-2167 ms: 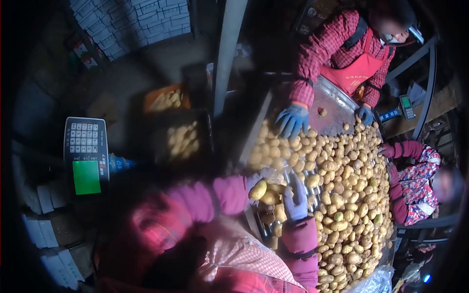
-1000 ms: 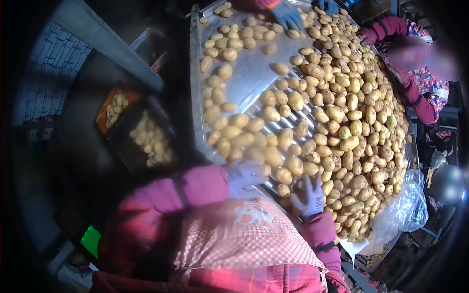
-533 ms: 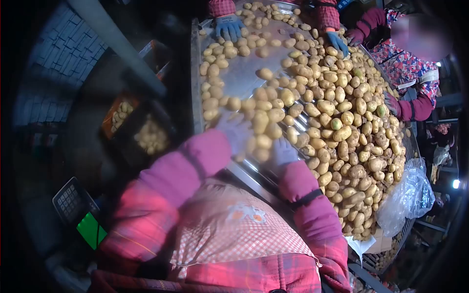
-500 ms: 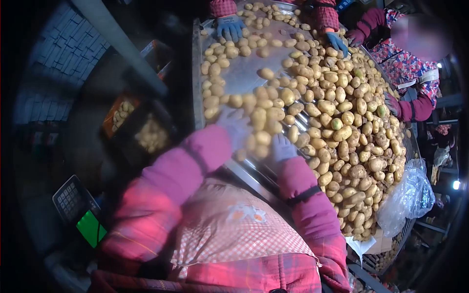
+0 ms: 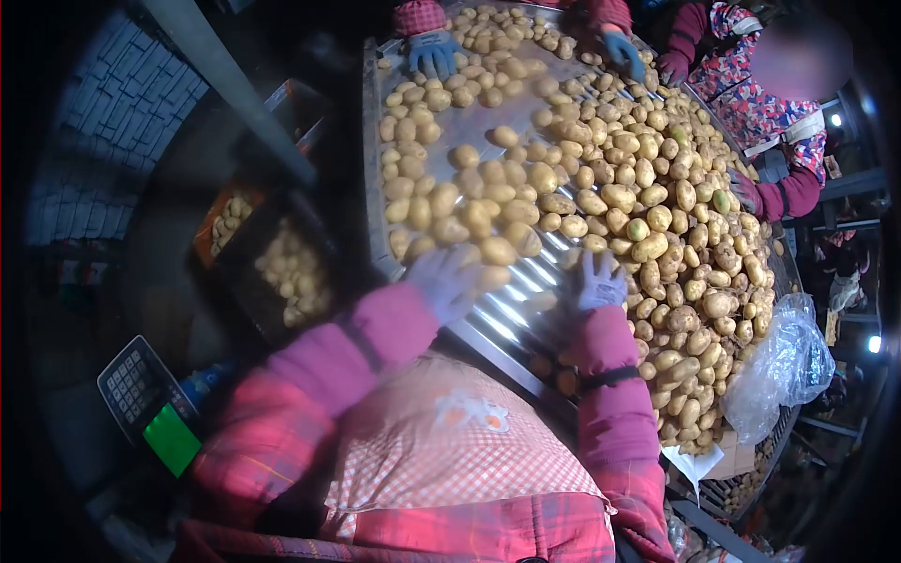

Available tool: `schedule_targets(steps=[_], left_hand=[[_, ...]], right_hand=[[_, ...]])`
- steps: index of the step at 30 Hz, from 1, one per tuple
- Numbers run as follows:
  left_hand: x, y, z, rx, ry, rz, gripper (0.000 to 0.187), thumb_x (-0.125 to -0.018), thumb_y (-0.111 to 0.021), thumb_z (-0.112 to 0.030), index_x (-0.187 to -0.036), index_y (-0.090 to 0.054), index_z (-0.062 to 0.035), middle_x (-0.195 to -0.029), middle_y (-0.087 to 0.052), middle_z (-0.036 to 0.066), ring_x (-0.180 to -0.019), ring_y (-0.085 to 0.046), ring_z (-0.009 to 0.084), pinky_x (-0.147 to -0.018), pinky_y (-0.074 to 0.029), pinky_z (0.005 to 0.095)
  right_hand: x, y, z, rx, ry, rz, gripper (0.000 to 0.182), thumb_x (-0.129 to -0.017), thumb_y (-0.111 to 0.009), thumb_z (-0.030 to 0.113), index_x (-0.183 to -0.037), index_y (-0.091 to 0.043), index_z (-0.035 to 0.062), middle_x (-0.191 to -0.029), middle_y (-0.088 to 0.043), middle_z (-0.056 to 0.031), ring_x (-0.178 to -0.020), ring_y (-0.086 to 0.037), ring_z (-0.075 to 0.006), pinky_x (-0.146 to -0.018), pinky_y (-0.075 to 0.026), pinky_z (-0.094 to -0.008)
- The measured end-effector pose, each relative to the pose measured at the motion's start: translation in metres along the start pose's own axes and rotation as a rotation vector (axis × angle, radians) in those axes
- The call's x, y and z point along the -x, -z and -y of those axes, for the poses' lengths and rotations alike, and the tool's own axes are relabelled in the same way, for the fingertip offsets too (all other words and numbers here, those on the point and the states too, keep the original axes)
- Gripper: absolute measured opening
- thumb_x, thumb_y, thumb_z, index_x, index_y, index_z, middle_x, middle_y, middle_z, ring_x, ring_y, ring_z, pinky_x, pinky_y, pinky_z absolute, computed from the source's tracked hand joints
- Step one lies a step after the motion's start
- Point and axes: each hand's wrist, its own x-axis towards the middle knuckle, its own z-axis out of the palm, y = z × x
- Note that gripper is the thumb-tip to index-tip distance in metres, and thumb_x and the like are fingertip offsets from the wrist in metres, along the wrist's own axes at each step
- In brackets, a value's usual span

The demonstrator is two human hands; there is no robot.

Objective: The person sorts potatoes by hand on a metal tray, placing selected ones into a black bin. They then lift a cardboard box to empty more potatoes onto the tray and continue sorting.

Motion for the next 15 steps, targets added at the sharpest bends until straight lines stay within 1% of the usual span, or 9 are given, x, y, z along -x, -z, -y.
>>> schedule_targets(steps=[3, 5, 6, 8, 9, 10, 11, 13, 15], left_hand=[[-0.010, -0.004, 0.005, -0.027, 0.071, 0.001, 0.046, -0.076, -0.056, -0.032, -0.117, -0.052, -0.0114, -0.125, -0.044, 0.013, -0.099, -0.051, 0.0310, -0.087, -0.039, 0.0438], [-0.013, -0.008, 0.004, -0.036, 0.079, -0.038, 0.048, -0.076, -0.057, -0.033, -0.119, -0.051, -0.0106, -0.124, -0.045, 0.014, -0.097, -0.052, 0.0311, -0.086, -0.040, 0.0431], [-0.012, -0.008, 0.005, -0.041, 0.074, -0.017, 0.048, -0.077, -0.056, -0.033, -0.119, -0.051, -0.0099, -0.123, -0.046, 0.014, -0.097, -0.053, 0.0308, -0.086, -0.040, 0.0434], [-0.008, -0.006, 0.010, -0.048, 0.073, 0.001, 0.049, -0.077, -0.056, -0.033, -0.120, -0.051, -0.0092, -0.122, -0.047, 0.013, -0.097, -0.053, 0.0306, -0.085, -0.040, 0.0438], [-0.003, -0.004, 0.013, -0.067, -0.057, -0.021, 0.048, -0.078, -0.056, -0.032, -0.120, -0.051, -0.0089, -0.121, -0.048, 0.013, -0.098, -0.053, 0.0305, -0.086, -0.040, 0.0433], [0.000, -0.001, 0.013, -0.086, -0.184, -0.044, 0.048, -0.079, -0.056, -0.032, -0.120, -0.050, -0.0085, -0.120, -0.049, 0.012, -0.099, -0.053, 0.0304, -0.087, -0.040, 0.0429], [0.002, 0.002, 0.011, -0.088, -0.175, -0.051, 0.048, -0.079, -0.056, -0.032, -0.120, -0.050, -0.0085, -0.120, -0.049, 0.012, -0.099, -0.053, 0.0304, -0.087, -0.040, 0.0429], [0.008, 0.007, 0.003, 0.290, 0.106, -0.031, 0.045, -0.080, -0.056, -0.029, -0.119, -0.051, -0.0071, -0.118, -0.051, 0.012, -0.104, -0.051, 0.0313, -0.089, -0.040, 0.0424], [0.012, -0.003, 0.004, 0.352, 0.133, -0.086, 0.041, -0.085, -0.054, -0.027, -0.119, -0.051, -0.0053, -0.113, -0.055, 0.011, -0.104, -0.054, 0.0267, -0.090, -0.042, 0.0389]], right_hand=[[-0.007, 0.017, 0.017, -0.058, -0.018, 0.115, 0.071, -0.072, -0.062, 0.038, -0.135, -0.032, 0.0248, -0.138, -0.033, -0.0139, -0.124, -0.025, -0.0503, -0.100, -0.026, -0.0543], [-0.009, 0.008, 0.018, 0.004, 0.204, 0.001, 0.066, -0.073, -0.060, 0.036, -0.133, -0.035, 0.0235, -0.131, -0.041, -0.0143, -0.122, -0.030, -0.0481, -0.098, -0.029, -0.0537], [0.002, 0.001, 0.021, -0.018, 0.333, -0.257, 0.059, -0.075, -0.058, 0.034, -0.130, -0.040, 0.0211, -0.124, -0.047, -0.0134, -0.119, -0.039, -0.0403, -0.097, -0.031, -0.0508], [0.008, -0.003, 0.023, -0.150, 0.405, -0.184, 0.057, -0.077, -0.057, 0.033, -0.129, -0.041, 0.0200, -0.121, -0.049, -0.0138, -0.114, -0.044, -0.0366, -0.096, -0.033, -0.0492], [0.009, -0.003, 0.025, -0.286, 0.477, -0.108, 0.054, -0.078, -0.056, 0.032, -0.128, -0.042, 0.0189, -0.118, -0.051, -0.0142, -0.109, -0.049, -0.0329, -0.094, -0.034, -0.0476], [0.008, 0.001, 0.023, -0.369, 0.399, -0.067, 0.051, -0.079, -0.056, 0.031, -0.127, -0.043, 0.0180, -0.112, -0.054, -0.0140, -0.098, -0.056, -0.0309, -0.089, -0.039, -0.0463], [0.004, 0.001, 0.021, -0.364, 0.409, -0.069, 0.051, -0.079, -0.056, 0.031, -0.127, -0.043, 0.0180, -0.112, -0.054, -0.0140, -0.098, -0.056, -0.0309, -0.089, -0.039, -0.0463], [-0.007, 0.004, 0.020, -0.427, 0.358, -0.089, 0.050, -0.080, -0.055, 0.030, -0.126, -0.043, 0.0166, -0.110, -0.055, -0.0145, -0.093, -0.057, -0.0315, -0.083, -0.042, -0.0468], [-0.012, 0.012, 0.037, -0.394, 0.384, -0.075, 0.047, -0.081, -0.054, 0.030, -0.124, -0.043, 0.0159, -0.109, -0.055, -0.0131, -0.094, -0.057, -0.0319, -0.082, -0.043, -0.0471]])
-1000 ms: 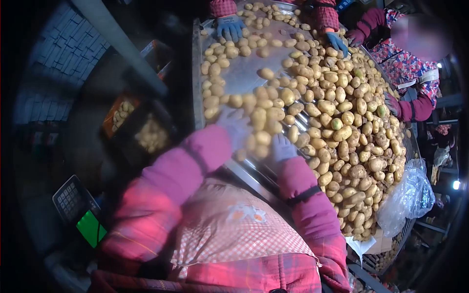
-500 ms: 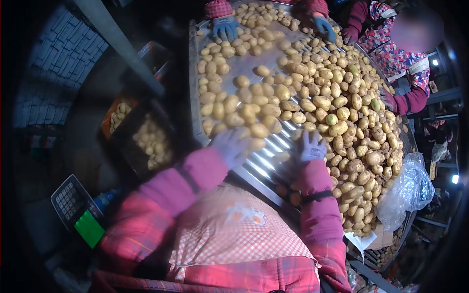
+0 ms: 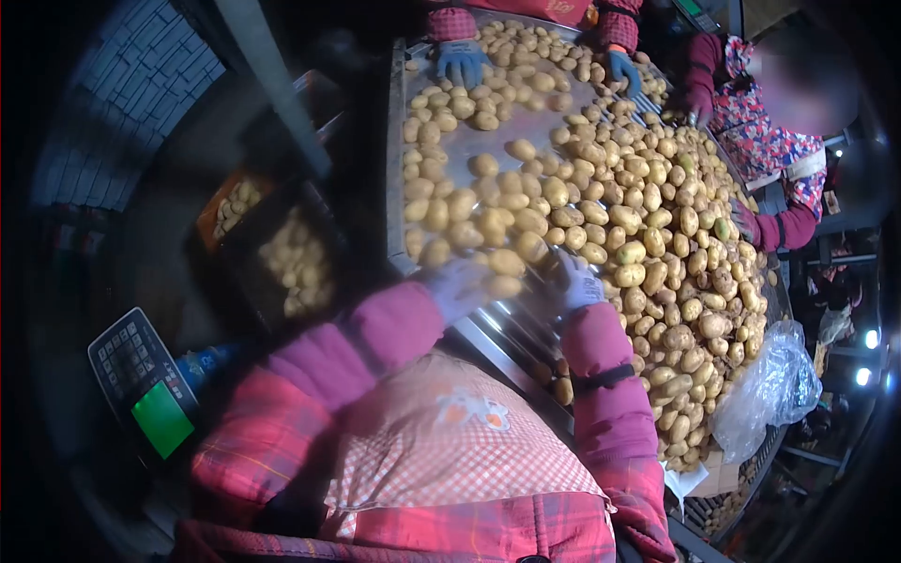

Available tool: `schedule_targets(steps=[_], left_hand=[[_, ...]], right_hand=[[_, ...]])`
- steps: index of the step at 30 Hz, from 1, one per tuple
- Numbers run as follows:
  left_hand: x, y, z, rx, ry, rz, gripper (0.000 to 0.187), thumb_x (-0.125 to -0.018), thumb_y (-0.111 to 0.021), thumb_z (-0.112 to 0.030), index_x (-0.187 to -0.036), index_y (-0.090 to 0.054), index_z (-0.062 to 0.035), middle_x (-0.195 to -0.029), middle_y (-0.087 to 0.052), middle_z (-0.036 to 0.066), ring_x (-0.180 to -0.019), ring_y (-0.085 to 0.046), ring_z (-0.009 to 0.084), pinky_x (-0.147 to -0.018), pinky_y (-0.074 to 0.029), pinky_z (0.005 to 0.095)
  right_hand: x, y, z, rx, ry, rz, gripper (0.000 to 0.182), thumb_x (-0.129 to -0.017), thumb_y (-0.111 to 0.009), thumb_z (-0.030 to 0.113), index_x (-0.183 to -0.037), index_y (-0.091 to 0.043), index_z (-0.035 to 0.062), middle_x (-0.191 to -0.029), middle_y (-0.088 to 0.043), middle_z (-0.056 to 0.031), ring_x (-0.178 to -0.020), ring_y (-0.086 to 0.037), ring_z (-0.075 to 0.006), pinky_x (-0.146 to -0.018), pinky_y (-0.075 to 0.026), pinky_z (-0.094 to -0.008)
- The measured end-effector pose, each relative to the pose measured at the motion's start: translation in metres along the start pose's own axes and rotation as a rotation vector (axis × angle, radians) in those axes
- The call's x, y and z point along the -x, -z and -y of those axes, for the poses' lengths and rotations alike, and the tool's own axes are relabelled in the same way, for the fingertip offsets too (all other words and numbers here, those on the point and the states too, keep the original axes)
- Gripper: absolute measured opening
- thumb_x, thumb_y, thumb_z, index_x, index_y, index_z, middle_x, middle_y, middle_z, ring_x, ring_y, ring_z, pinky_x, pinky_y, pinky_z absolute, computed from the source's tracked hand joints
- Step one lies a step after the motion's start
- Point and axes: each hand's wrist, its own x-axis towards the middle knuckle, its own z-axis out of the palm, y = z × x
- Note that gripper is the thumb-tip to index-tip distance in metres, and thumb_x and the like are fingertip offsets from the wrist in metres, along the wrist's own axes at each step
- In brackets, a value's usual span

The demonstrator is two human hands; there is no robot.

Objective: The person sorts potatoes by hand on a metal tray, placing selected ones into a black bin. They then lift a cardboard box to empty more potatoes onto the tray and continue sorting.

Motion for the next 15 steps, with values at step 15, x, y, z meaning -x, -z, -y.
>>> schedule_targets(steps=[15], left_hand=[[-0.010, 0.044, -0.041, 1.565, 0.975, 0.064, 0.051, -0.086, -0.054, -0.039, -0.124, -0.044, -0.0075, -0.121, -0.048, 0.014, -0.103, -0.055, 0.0244, -0.074, -0.052, 0.0378]], right_hand=[[-0.032, 0.007, 0.018, -0.897, -0.142, 0.205, 0.050, -0.085, -0.061, 0.033, -0.123, -0.049, 0.0030, -0.101, -0.061, -0.0124, -0.086, -0.059, -0.0159, -0.076, -0.047, -0.0283]])
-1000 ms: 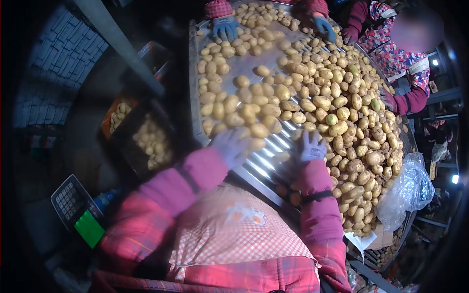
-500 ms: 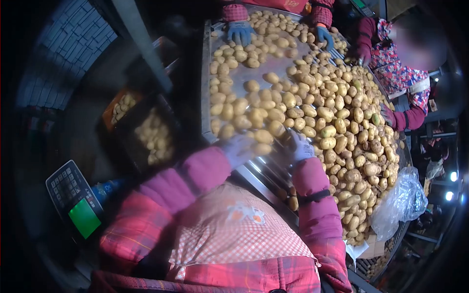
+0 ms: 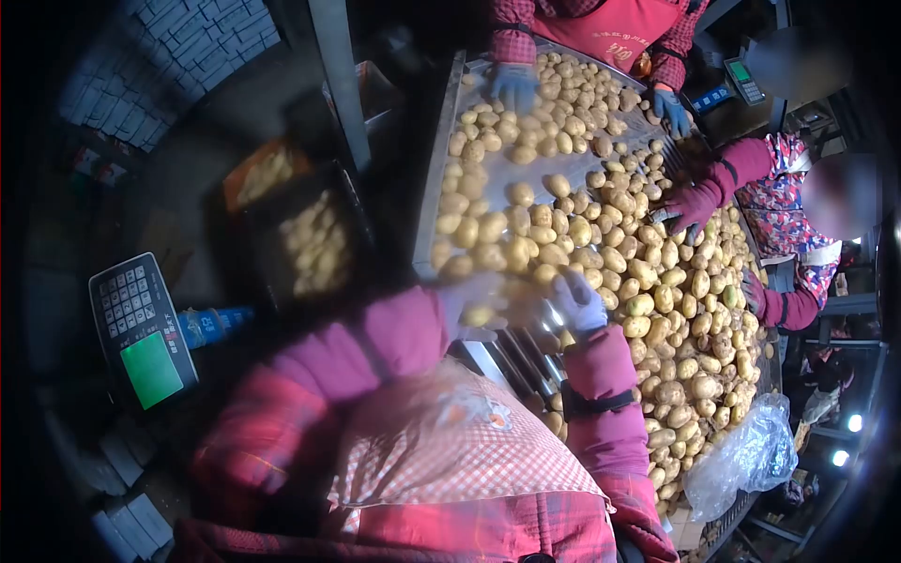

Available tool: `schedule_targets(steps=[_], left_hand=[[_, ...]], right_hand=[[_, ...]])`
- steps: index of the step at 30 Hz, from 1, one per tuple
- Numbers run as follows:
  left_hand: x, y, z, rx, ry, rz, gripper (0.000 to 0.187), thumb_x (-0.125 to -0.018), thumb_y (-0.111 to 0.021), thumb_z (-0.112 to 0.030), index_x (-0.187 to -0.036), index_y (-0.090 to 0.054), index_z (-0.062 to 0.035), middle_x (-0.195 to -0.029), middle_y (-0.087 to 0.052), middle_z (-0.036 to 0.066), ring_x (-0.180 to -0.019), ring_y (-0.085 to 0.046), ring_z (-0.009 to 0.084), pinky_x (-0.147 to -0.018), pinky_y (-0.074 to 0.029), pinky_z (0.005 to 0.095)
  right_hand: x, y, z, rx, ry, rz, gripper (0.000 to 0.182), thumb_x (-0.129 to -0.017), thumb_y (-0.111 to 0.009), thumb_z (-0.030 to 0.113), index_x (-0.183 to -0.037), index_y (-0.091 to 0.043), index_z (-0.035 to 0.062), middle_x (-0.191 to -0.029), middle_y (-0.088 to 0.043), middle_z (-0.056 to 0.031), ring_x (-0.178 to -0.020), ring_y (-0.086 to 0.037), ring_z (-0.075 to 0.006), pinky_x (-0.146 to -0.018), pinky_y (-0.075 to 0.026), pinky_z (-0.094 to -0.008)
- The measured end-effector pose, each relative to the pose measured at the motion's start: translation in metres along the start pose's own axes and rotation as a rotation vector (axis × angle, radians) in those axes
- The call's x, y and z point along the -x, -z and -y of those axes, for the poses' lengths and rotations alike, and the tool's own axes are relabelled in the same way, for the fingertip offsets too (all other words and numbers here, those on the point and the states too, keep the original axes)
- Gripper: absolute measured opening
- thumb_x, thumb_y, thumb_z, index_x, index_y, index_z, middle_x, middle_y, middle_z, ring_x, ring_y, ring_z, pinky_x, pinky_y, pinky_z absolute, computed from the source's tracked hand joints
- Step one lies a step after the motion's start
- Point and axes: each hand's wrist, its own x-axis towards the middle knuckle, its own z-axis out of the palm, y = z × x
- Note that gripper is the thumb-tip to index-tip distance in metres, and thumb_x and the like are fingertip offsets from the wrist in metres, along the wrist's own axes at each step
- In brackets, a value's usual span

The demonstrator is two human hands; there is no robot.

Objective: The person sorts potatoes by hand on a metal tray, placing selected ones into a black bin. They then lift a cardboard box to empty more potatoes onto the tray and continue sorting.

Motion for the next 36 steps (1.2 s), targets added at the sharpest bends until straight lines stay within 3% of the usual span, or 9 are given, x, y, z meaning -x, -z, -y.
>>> schedule_targets(steps=[5, 7, 19, 23, 27, 29, 30, 31, 36], left_hand=[[-0.002, -0.011, -0.012, -0.563, -0.131, 0.136, 0.036, -0.088, -0.053, -0.031, -0.119, -0.053, -0.0131, -0.118, -0.051, 0.013, -0.104, -0.054, 0.0258, -0.079, -0.052, 0.0392], [-0.004, -0.007, -0.011, 0.214, 0.036, 0.083, 0.032, -0.090, -0.049, -0.024, -0.120, -0.052, -0.0124, -0.116, -0.052, 0.010, -0.105, -0.053, 0.0263, -0.079, -0.052, 0.0404], [0.007, -0.004, -0.007, 0.080, -0.219, 0.044, 0.045, -0.089, -0.045, -0.040, -0.124, -0.047, -0.0107, -0.121, -0.049, 0.008, -0.106, -0.052, 0.0265, -0.083, -0.049, 0.0494], [-0.007, 0.008, 0.003, 0.210, -0.173, 0.023, 0.057, -0.085, -0.047, -0.049, -0.127, -0.043, -0.0115, -0.120, -0.049, 0.009, -0.106, -0.052, 0.0277, -0.083, -0.047, 0.0546], [-0.021, 0.018, 0.003, 0.530, -0.027, 0.383, 0.059, -0.082, -0.052, -0.051, -0.127, -0.043, -0.0132, -0.120, -0.050, 0.014, -0.104, -0.054, 0.0302, -0.081, -0.045, 0.0586], [-0.030, 0.045, 0.017, 0.433, -0.054, 0.213, 0.056, -0.081, -0.055, -0.048, -0.124, -0.047, -0.0123, -0.119, -0.052, 0.015, -0.105, -0.054, 0.0322, -0.083, -0.044, 0.0589], [-0.047, 0.064, 0.027, 0.622, -0.082, 0.675, 0.051, -0.081, -0.056, -0.046, -0.119, -0.050, -0.0108, -0.117, -0.054, 0.015, -0.107, -0.053, 0.0340, -0.082, -0.044, 0.0578], [-0.031, 0.055, 0.017, 0.620, -0.087, 0.675, 0.051, -0.081, -0.056, -0.046, -0.119, -0.050, -0.0108, -0.117, -0.054, 0.015, -0.107, -0.053, 0.0340, -0.082, -0.044, 0.0578], [-0.023, 0.071, 0.019, 0.500, -0.211, 0.326, 0.050, -0.080, -0.057, -0.045, -0.117, -0.051, -0.0107, -0.117, -0.055, 0.012, -0.108, -0.052, 0.0344, -0.082, -0.046, 0.0557]], right_hand=[[-0.015, -0.013, 0.000, 1.059, 0.117, 0.109, 0.057, -0.081, -0.053, 0.040, -0.132, -0.035, 0.0200, -0.111, -0.054, -0.0201, -0.101, -0.055, -0.0361, -0.085, -0.040, -0.0490], [-0.021, -0.026, 0.008, 1.094, 0.059, 0.017, 0.056, -0.082, -0.052, 0.041, -0.132, -0.034, 0.0224, -0.115, -0.051, -0.0204, -0.103, -0.053, -0.0379, -0.087, -0.039, -0.0500], [-0.028, -0.019, -0.026, 0.778, 0.120, 0.087, 0.058, -0.081, -0.059, 0.035, -0.130, -0.037, 0.0112, -0.109, -0.057, -0.0178, -0.102, -0.056, -0.0322, -0.086, -0.044, -0.0428], [-0.026, -0.020, -0.024, -0.414, -0.083, 0.091, 0.040, -0.087, -0.060, 0.024, -0.119, -0.049, 0.0026, -0.100, -0.061, -0.0069, -0.092, -0.057, -0.0152, -0.077, -0.048, -0.0283], [0.004, -0.026, 0.026, -0.033, 0.137, 0.410, 0.044, -0.088, -0.057, 0.027, -0.123, -0.048, 0.0026, -0.097, -0.059, -0.0048, -0.096, -0.053, -0.0149, -0.082, -0.044, -0.0300], [-0.013, -0.020, 0.000, -0.121, 0.177, 0.115, 0.043, -0.088, -0.056, 0.028, -0.122, -0.049, 0.0014, -0.094, -0.059, -0.0040, -0.094, -0.053, -0.0150, -0.081, -0.044, -0.0302], [-0.022, -0.006, -0.002, 0.066, 0.266, -0.080, 0.045, -0.087, -0.055, 0.032, -0.120, -0.050, 0.0023, -0.096, -0.060, -0.0083, -0.092, -0.056, -0.0201, -0.080, -0.046, -0.0335], [-0.025, 0.022, 0.013, 0.744, 0.392, -0.200, 0.048, -0.085, -0.053, 0.037, -0.121, -0.050, 0.0043, -0.104, -0.060, -0.0156, -0.095, -0.057, -0.0279, -0.085, -0.044, -0.0391], [-0.024, -0.003, -0.015, 1.197, 0.000, 0.020, 0.089, -0.076, -0.051, 0.059, -0.142, -0.013, 0.0119, -0.145, -0.006, -0.0273, -0.136, -0.001, -0.0410, -0.106, -0.008, -0.0558]])
